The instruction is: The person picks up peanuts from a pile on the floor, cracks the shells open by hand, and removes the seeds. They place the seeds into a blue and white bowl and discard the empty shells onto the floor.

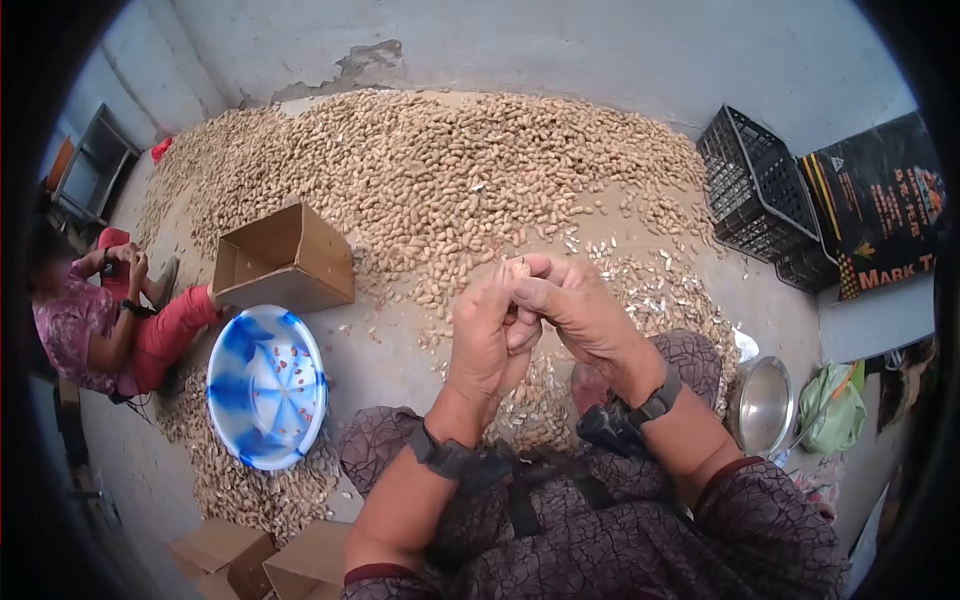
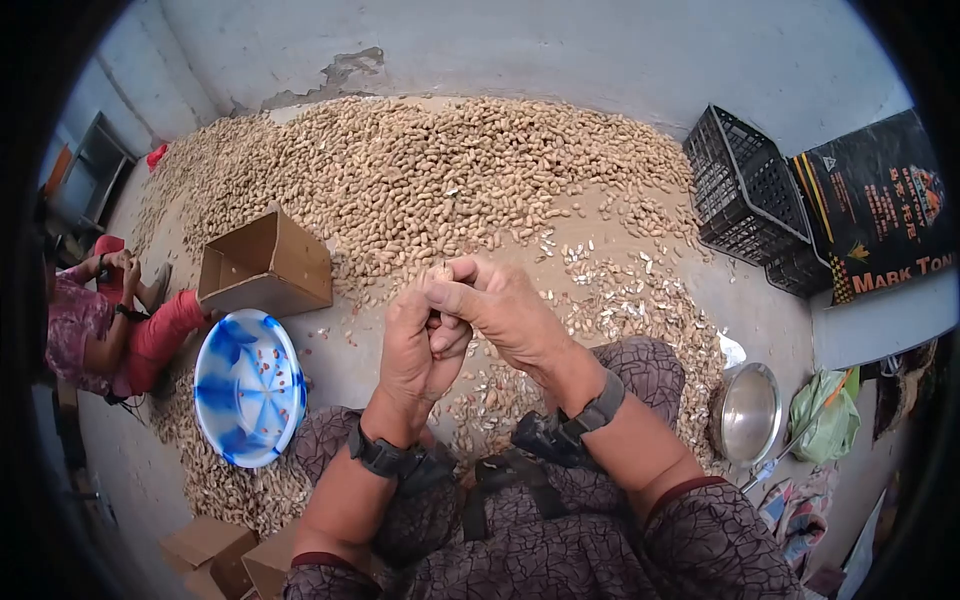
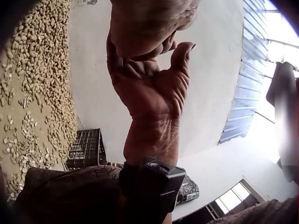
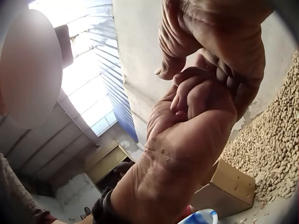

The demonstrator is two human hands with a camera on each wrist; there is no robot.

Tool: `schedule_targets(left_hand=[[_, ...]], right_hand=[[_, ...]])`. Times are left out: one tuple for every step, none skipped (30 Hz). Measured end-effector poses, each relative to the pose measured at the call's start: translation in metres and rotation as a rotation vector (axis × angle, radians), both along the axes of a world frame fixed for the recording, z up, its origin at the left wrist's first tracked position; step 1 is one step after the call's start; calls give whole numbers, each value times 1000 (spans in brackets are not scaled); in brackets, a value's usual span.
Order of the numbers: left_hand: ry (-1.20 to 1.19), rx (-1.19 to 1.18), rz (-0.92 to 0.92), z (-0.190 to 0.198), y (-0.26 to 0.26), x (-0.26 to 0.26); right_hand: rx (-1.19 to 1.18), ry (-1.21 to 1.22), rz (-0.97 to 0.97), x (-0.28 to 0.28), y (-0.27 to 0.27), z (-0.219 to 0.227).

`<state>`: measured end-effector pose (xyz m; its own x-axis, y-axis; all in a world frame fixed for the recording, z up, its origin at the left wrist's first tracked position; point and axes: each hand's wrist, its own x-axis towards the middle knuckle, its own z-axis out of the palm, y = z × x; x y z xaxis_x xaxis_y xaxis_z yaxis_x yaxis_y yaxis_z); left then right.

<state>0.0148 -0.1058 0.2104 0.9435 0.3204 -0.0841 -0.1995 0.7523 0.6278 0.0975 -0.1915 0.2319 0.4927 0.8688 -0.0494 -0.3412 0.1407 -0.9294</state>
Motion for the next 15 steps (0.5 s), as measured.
schedule_targets(left_hand=[[1,0,2,-1,1,1],[-45,-184,6,-3,3,2],[-92,-369,10,-5,4,4],[-91,-373,13,-8,7,5],[-130,-438,23,-11,11,4],[-168,-502,37,-13,14,4],[-152,-534,50,-12,17,5],[-147,-533,60,-12,18,4],[-107,-539,100,-12,19,5],[-71,-546,139,-13,20,6],[-33,-547,130,-17,23,6],[-39,-548,132,-14,22,7],[31,-463,135,-10,19,7],[102,-377,137,-8,18,7],[98,-326,119,-10,18,7]], right_hand=[[0,1,2,0,-1,3],[-19,-14,-71,-1,-1,9],[-39,-31,-143,0,-1,13],[-42,-30,-140,3,-2,13],[-135,-131,-178,5,-5,12],[-226,-231,-211,6,-5,10],[-207,-247,-213,4,-2,6],[-206,-240,-204,2,-1,5],[-224,-300,-209,0,0,4],[-243,-364,-215,0,1,4],[-241,-368,-212,0,2,5],[-234,-351,-253,0,3,5],[-226,-331,-295,0,4,5],[-226,-333,-293,0,4,8],[-242,-303,-275,0,4,13]])
